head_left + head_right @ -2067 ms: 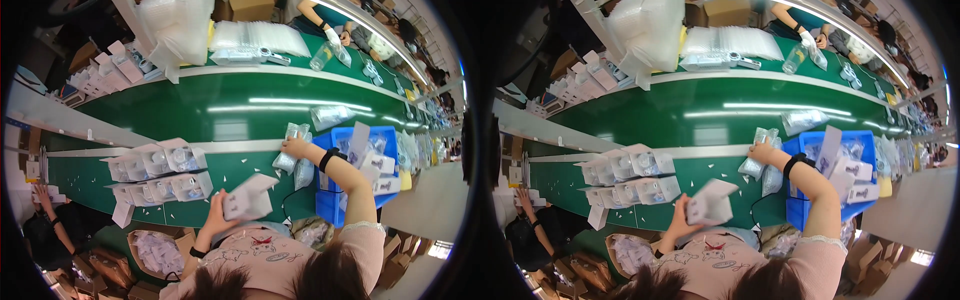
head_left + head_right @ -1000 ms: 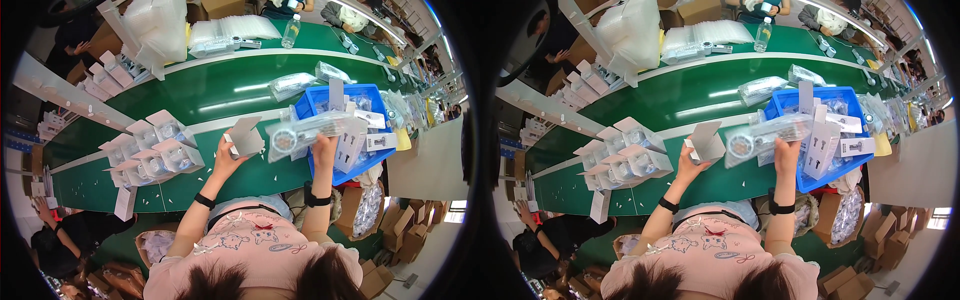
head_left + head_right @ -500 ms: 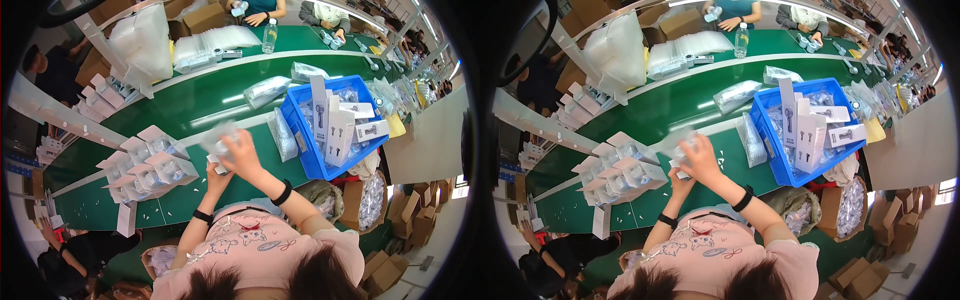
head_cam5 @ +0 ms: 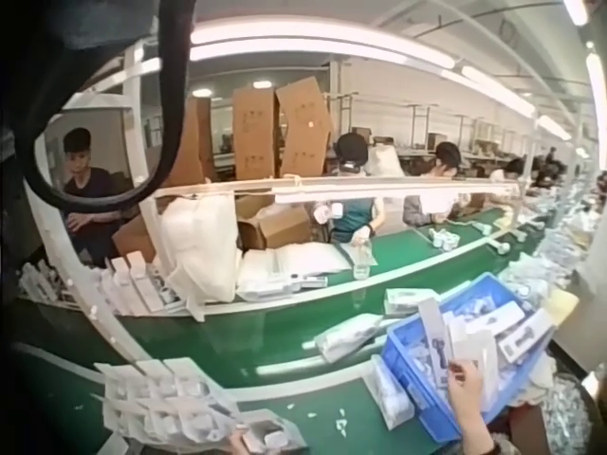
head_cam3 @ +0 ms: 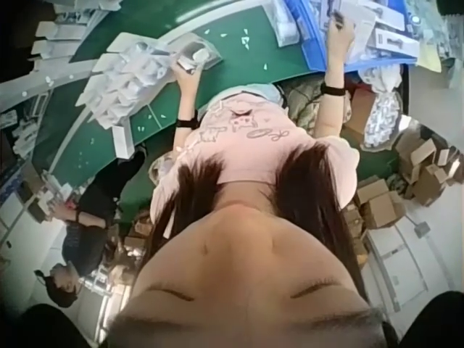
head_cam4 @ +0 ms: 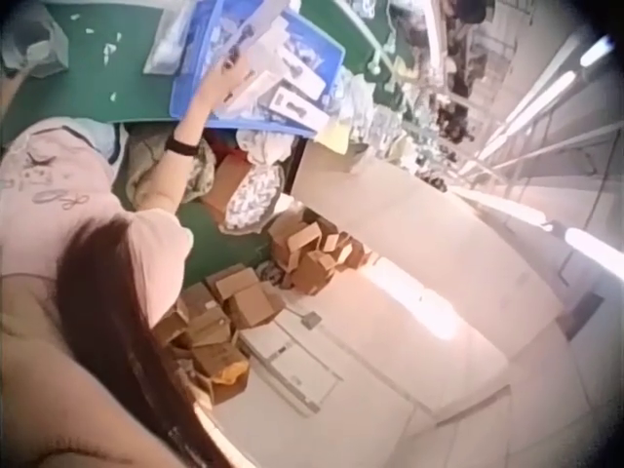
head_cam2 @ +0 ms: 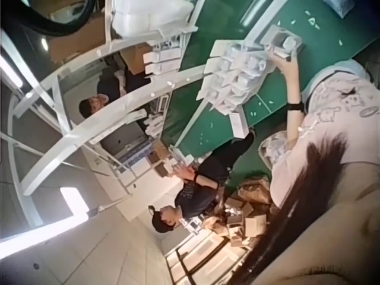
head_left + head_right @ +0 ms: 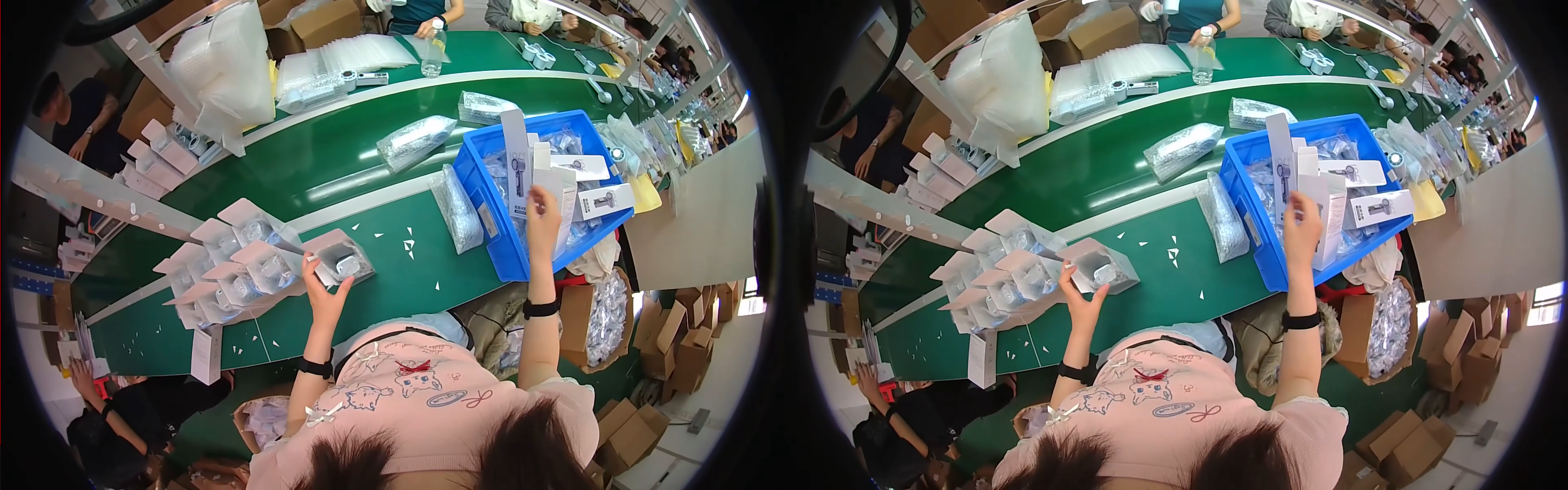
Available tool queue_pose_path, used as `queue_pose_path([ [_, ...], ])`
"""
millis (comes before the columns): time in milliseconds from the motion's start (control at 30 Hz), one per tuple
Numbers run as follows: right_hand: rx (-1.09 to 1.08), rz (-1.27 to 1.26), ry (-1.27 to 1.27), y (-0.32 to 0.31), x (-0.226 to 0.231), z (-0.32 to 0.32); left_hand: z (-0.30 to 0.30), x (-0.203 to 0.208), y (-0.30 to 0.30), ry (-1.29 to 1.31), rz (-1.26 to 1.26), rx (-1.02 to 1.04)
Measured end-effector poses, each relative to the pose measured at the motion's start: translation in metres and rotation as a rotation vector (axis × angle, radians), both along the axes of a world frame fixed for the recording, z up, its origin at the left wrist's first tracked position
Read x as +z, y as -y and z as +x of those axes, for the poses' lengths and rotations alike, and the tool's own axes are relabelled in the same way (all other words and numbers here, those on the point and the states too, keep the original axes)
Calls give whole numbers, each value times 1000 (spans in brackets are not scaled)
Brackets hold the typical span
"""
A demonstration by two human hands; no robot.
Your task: The person packages handheld devices by placing each device into a bubble wrap sleeve, inserting it into a cardboard box along with a small plastic bag, and setting the boxed items onto the assembly line.
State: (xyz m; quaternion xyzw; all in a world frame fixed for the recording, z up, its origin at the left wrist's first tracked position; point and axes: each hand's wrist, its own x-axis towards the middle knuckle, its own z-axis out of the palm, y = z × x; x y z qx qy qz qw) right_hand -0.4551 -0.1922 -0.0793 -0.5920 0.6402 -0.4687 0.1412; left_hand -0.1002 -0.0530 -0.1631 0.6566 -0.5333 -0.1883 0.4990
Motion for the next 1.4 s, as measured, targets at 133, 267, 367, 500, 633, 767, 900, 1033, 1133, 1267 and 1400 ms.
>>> queue_pose_path([
  [133, 300, 169, 76, -9, -23, 49, -4, 27, 6, 132, -18, 2],
  [267, 415, -91, -269, 3, -69, 80, -3, 32, 6, 129, 37, -14],
  [367, 386, -177, -268, 23, -71, 85, -1, 30, 8, 120, 48, -16],
  [500, 134, -46, -354, 93, -26, 46, -2, 29, 4, 123, 40, -18],
  [633, 314, 506, -1052, 140, -23, 18, -1, 30, 4, 116, 33, 10],
  [767, 544, 288, -1409, 166, -101, -20, -4, 30, 11, 60, 43, 38],
  [900, 443, 271, -1432, 174, -124, -26, -6, 37, 15, 53, 58, 76],
  [1033, 284, 368, -1421, 156, -68, 10, 0, 48, 20, 80, 97, 117],
  [1133, 136, 197, -1269, 127, -6, 20, 0, 53, 25, 108, 119, 109],
  [1267, 253, 112, -651, 68, 63, 64, 1, 54, 25, 47, 145, 168],
  [1400, 653, 279, 99, 8, 67, 122, 6, 58, 29, -5, 219, 154],
])
